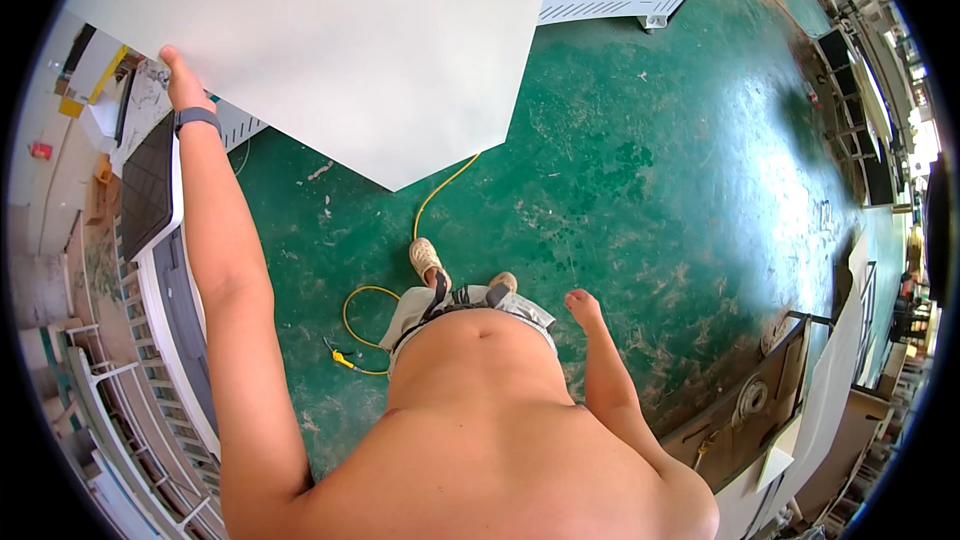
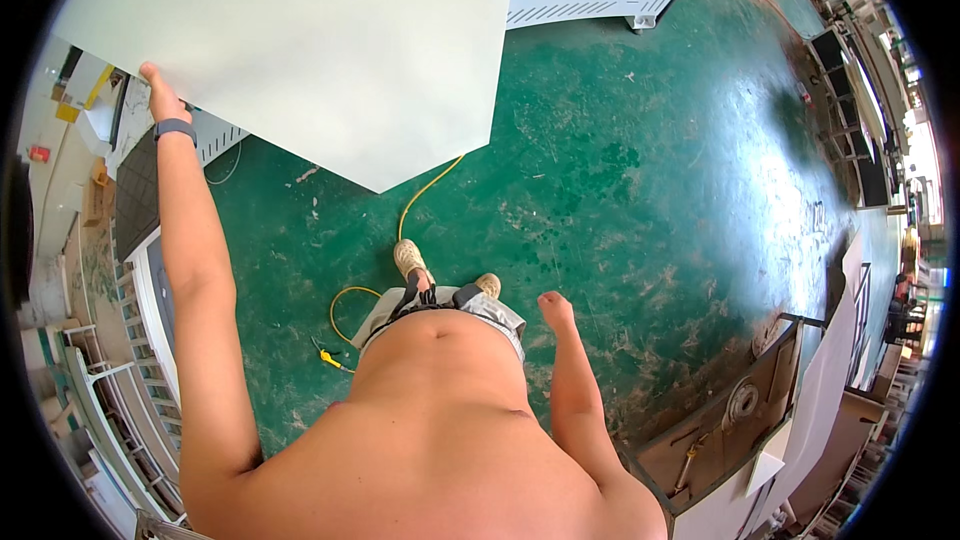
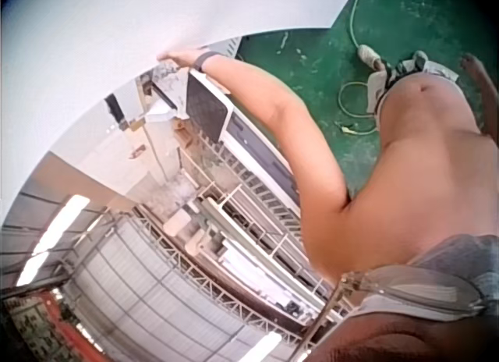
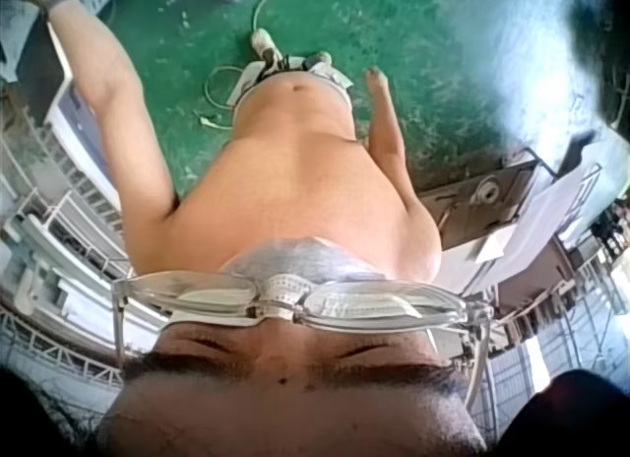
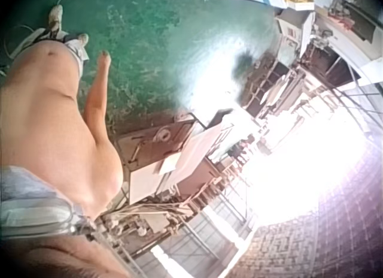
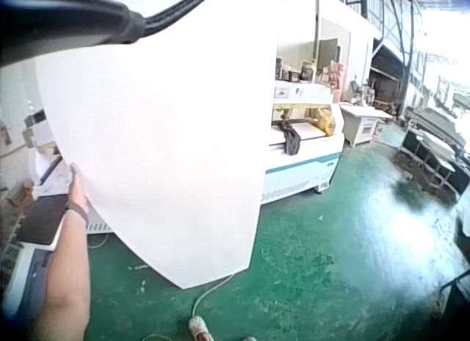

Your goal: The person cleans a large white rectangular panel using a dark cloth and a small abrasive pad. They wipe the surface thoroughly, then use the abrasive pad to scrub specific areas before wiping again with the cloth. Finally, they lift the panel and carry it across the workshop floor.

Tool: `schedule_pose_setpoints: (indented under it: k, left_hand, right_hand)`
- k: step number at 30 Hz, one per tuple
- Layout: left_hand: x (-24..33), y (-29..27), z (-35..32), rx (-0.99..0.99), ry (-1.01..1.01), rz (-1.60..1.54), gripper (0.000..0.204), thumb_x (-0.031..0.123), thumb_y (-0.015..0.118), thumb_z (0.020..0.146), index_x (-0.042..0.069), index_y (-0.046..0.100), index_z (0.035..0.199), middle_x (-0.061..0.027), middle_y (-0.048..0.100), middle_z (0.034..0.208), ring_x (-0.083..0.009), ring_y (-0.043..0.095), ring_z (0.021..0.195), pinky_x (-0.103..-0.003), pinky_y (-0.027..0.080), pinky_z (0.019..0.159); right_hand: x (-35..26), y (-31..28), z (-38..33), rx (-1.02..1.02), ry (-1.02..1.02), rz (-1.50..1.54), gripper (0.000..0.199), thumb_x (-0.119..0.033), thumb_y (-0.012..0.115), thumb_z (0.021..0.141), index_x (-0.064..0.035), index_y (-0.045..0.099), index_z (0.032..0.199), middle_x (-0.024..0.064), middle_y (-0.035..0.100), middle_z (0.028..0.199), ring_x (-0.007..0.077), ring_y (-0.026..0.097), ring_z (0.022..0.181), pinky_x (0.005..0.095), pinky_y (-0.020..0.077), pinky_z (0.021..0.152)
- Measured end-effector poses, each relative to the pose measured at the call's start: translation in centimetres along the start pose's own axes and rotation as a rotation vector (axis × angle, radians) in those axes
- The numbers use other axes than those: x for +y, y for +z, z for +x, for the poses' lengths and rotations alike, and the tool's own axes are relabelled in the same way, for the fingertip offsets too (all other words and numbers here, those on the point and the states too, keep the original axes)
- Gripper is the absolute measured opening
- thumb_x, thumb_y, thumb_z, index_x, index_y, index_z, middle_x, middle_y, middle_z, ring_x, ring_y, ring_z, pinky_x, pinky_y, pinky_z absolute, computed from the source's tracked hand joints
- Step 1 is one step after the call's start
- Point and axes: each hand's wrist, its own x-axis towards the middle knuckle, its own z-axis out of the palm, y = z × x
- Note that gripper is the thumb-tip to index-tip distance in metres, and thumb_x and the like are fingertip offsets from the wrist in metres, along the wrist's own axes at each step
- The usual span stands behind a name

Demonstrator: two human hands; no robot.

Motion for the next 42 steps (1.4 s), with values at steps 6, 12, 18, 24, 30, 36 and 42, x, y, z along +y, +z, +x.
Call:
schedule_pose_setpoints:
  k: [6,12,18,24,30,36,42]
  left_hand:
    - [-0.7,-0.4,0.3,-0.007,0.011,-0.011,0.103,0.078,0.052,0.086,-0.009,0.045,0.140,-0.0169,0.054,0.143,-0.0296,0.054,0.128,-0.040,0.042,0.108]
    - [-0.3,-0.2,-0.1,-0.005,0.014,0.002,0.096,0.075,0.047,0.091,-0.007,0.046,0.141,-0.0155,0.056,0.141,-0.0286,0.056,0.127,-0.039,0.044,0.106]
    - [0.0,-0.5,-0.5,0.008,0.011,0.024,0.098,0.076,0.048,0.090,-0.007,0.045,0.141,-0.0160,0.055,0.142,-0.0293,0.056,0.127,-0.040,0.043,0.107]
    - [0.6,-0.5,-1.2,0.026,0.010,0.031,0.101,0.078,0.049,0.088,-0.008,0.045,0.141,-0.0161,0.055,0.142,-0.0294,0.056,0.127,-0.040,0.043,0.107]
    - [0.6,-0.3,-1.7,0.037,0.020,0.022,0.097,0.077,0.048,0.089,-0.007,0.049,0.139,-0.0156,0.058,0.138,-0.0280,0.057,0.124,-0.039,0.044,0.105]
    - [-0.3,-0.6,0.3,-0.001,-0.065,0.051,0.092,0.076,0.042,0.093,-0.003,0.049,0.140,-0.0128,0.058,0.139,-0.0272,0.057,0.122,-0.038,0.043,0.105]
    - [0.0,-1.6,0.7,-0.035,-0.067,0.006,0.089,0.075,0.037,0.095,0.000,0.045,0.143,-0.0124,0.054,0.143,-0.0293,0.052,0.130,-0.042,0.041,0.111]
  right_hand:
    - [0.4,0.5,0.4,0.013,-0.024,0.006,0.030,-0.032,0.065,0.088,-0.0057,0.072,0.102,0.0064,0.073,0.083,0.0174,0.069,0.079,0.0317,0.0529,0.072]
    - [0.1,0.5,0.1,-0.002,-0.009,-0.029,0.031,-0.032,0.064,0.088,-0.0061,0.072,0.103,0.0067,0.073,0.085,0.0180,0.069,0.081,0.0320,0.0530,0.074]
    - [-0.6,0.3,-0.1,-0.008,-0.006,-0.038,0.032,-0.033,0.064,0.088,-0.0056,0.073,0.103,0.0068,0.073,0.085,0.0182,0.069,0.081,0.0320,0.0529,0.074]
    - [-0.4,0.3,0.3,-0.011,-0.008,-0.023,0.031,-0.032,0.064,0.088,-0.0056,0.073,0.101,0.0070,0.073,0.085,0.0182,0.069,0.080,0.0317,0.0526,0.074]
    - [-0.4,0.0,0.3,-0.019,-0.015,-0.022,0.030,-0.032,0.064,0.088,-0.0059,0.072,0.101,0.0077,0.073,0.086,0.0188,0.069,0.083,0.0318,0.0524,0.075]
    - [-1.3,-1.0,0.1,-0.013,-0.061,-0.112,0.035,-0.036,0.061,0.088,-0.0072,0.072,0.105,0.0168,0.073,0.102,0.0342,0.068,0.100,0.0421,0.0532,0.087]
    - [-4.1,-1.6,1.0,-0.017,0.014,0.010,0.038,-0.037,0.060,0.088,-0.0078,0.071,0.110,0.0187,0.071,0.111,0.0379,0.065,0.108,0.0454,0.0516,0.093]
